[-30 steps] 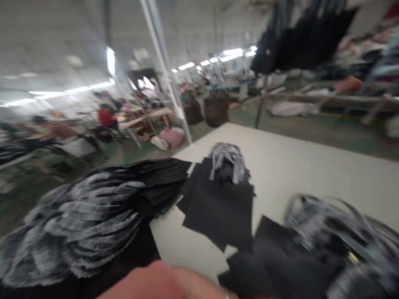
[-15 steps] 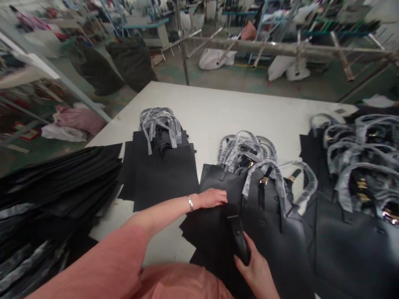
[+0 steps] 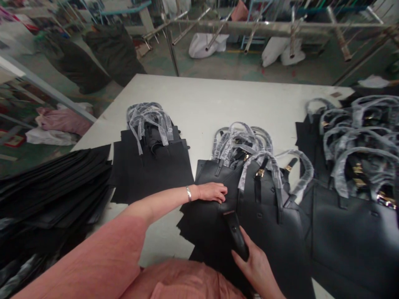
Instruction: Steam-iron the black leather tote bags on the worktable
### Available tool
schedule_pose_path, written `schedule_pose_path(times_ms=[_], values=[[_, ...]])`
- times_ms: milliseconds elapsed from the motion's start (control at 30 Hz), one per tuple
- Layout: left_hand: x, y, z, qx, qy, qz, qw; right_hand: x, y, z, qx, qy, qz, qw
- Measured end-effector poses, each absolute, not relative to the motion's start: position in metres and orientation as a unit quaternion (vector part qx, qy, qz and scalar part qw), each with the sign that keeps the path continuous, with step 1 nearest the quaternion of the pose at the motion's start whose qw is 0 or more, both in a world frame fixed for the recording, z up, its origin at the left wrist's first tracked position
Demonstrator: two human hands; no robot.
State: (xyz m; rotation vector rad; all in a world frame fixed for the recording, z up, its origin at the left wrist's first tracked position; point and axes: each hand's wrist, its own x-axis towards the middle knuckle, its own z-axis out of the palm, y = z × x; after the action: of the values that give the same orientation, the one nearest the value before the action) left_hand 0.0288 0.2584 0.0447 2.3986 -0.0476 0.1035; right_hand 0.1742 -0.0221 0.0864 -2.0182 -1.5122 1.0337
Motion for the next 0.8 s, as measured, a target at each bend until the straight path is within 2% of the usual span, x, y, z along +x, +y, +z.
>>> schedule_pose_path(times_ms=[167, 300, 433, 567, 633, 700, 800], values=[[0.037, 0.262, 0.045, 0.908, -0.026, 0.008, 0.417, 0.174, -0.02, 0.091, -0.728, -0.535, 0.381, 0.197], [0.038, 0.257, 0.044, 0.899, 0.026, 0.015, 0.436, 0.173, -0.02, 0.09, -0.73, -0.532, 0.381, 0.197], [0.032, 0.257, 0.042, 0.883, 0.171, 0.066, 0.432, 0.173, -0.021, 0.088, -0.739, -0.525, 0.372, 0.202], [0.015, 0.246, 0.046, 0.839, 0.363, 0.157, 0.374, 0.171, -0.021, 0.089, -0.739, -0.522, 0.367, 0.216], [0.003, 0.225, 0.048, 0.822, 0.408, 0.186, 0.352, 0.17, -0.021, 0.089, -0.74, -0.522, 0.367, 0.216], [-0.009, 0.194, 0.047, 0.834, 0.375, 0.19, 0.357, 0.169, -0.021, 0.089, -0.742, -0.521, 0.365, 0.211], [-0.023, 0.147, 0.039, 0.896, 0.217, 0.166, 0.351, 0.167, -0.018, 0.092, -0.744, -0.522, 0.367, 0.198]])
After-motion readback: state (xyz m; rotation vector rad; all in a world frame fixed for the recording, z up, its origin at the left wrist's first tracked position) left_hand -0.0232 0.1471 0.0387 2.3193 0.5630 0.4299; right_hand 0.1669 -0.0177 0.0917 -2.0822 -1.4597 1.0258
